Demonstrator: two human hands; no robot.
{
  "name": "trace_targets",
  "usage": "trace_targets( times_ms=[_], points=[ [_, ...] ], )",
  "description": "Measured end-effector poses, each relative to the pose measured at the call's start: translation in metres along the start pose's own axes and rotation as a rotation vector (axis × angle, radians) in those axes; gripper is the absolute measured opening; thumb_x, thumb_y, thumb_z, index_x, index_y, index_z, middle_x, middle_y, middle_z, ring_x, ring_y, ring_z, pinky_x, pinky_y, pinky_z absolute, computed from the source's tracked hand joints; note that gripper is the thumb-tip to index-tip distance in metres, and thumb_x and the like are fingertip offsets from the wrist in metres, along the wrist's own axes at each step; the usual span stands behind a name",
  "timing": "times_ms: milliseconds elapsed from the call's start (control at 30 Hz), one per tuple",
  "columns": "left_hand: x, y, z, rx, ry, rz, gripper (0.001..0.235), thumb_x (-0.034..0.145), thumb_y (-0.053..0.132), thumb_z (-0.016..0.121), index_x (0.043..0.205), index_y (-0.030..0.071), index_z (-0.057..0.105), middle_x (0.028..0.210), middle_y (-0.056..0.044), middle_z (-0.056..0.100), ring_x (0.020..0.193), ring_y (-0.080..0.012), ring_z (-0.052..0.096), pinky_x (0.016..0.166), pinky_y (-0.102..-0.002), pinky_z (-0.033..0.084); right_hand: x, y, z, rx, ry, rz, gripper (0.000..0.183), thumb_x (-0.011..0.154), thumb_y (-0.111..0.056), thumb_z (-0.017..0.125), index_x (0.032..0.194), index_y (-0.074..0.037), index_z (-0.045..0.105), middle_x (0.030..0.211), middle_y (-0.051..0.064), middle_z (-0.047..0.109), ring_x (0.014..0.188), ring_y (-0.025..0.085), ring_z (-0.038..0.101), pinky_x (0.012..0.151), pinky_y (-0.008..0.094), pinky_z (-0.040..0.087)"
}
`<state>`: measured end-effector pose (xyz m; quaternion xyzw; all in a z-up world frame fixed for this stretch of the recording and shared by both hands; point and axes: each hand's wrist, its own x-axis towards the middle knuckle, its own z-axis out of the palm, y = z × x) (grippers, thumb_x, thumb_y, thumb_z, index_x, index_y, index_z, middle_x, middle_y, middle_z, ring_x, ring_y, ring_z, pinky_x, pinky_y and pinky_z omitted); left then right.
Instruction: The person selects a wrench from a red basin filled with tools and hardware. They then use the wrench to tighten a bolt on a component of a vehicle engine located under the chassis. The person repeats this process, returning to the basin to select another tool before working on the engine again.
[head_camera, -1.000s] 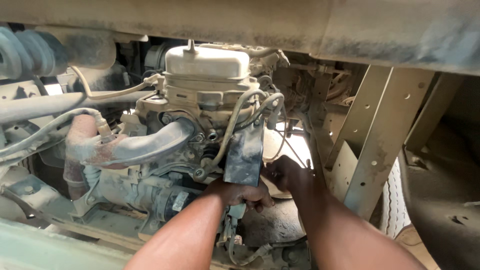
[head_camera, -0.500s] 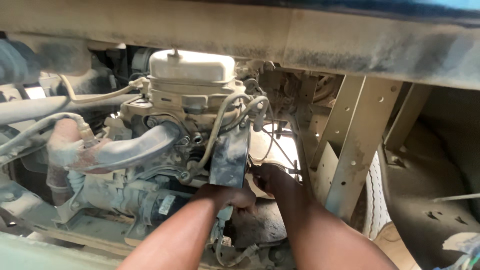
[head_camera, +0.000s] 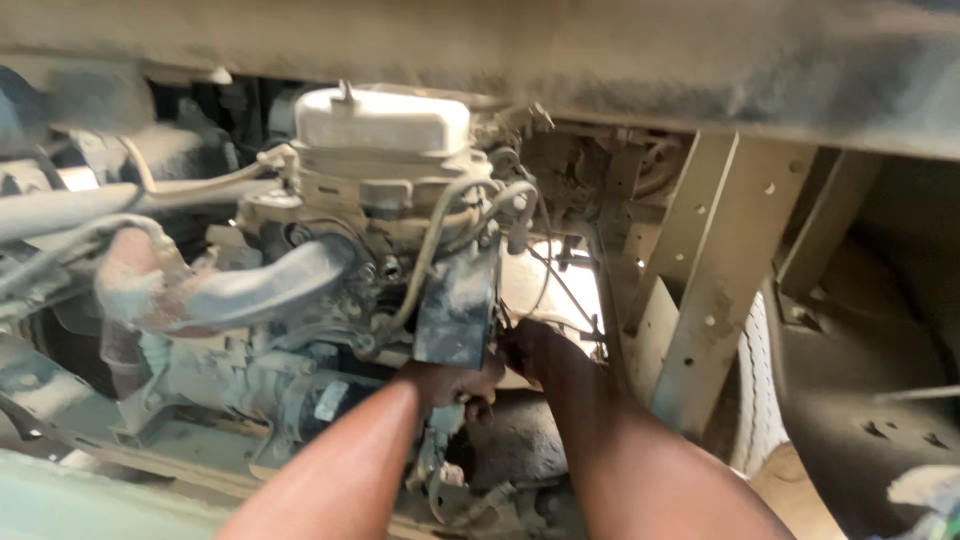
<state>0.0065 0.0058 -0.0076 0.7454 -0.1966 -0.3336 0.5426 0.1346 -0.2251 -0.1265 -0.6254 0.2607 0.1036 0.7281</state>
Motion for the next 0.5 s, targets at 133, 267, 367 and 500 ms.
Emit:
trace_targets(
  times_ms=[133, 267, 367, 500],
  points=[
    [0.005, -0.017, 0.002, -0.016, -0.029, -0.004, 0.033, 0.099, 0.012, 0.047, 0.124, -0.009, 0.051, 0.093, -0.022, 0.063, 0.063, -0.0306, 0.069, 0.051, -0.039, 0.047, 0.024, 0.006, -0.005, -0.011, 0.004, 0.020, 0.017, 0.094, -0.011, 0.072, 0.079, -0.006, 0.064, 0.074, 0.007, 0.064, 0.061, 0.015, 0.063, 0.048, 0.026, 0.051],
    [0.045, -0.033, -0.007, 0.055, -0.088, 0.000, 0.039, 0.099, 0.012, 0.043, 0.131, -0.009, 0.049, 0.095, -0.023, 0.067, 0.066, -0.0297, 0.070, 0.051, -0.039, 0.047, 0.025, 0.007, -0.002, 0.042, 0.014, 0.104, 0.017, 0.094, -0.012, 0.071, 0.079, -0.007, 0.063, 0.074, 0.005, 0.065, 0.062, 0.013, 0.063, 0.053, 0.023, 0.057],
    [0.083, -0.059, -0.012, 0.038, -0.212, -0.019, 0.044, 0.104, 0.019, 0.039, 0.139, -0.006, 0.046, 0.097, -0.020, 0.068, 0.070, -0.0257, 0.068, 0.052, -0.036, 0.047, 0.029, -0.002, -0.014, 0.022, -0.118, 0.105, 0.019, 0.088, -0.013, 0.072, 0.073, -0.010, 0.061, 0.066, 0.002, 0.056, 0.051, 0.010, 0.050, 0.043, 0.024, 0.045],
    [0.078, -0.059, -0.012, 0.133, -0.242, -0.042, 0.049, 0.097, 0.005, 0.040, 0.146, -0.002, 0.037, 0.098, -0.020, 0.067, 0.071, -0.0266, 0.068, 0.053, -0.036, 0.048, 0.003, -0.002, 0.002, -0.139, -0.075, 0.067, 0.017, 0.094, -0.015, 0.067, 0.079, -0.008, 0.062, 0.070, 0.003, 0.058, 0.056, 0.011, 0.053, 0.047, 0.025, 0.047]
  ],
)
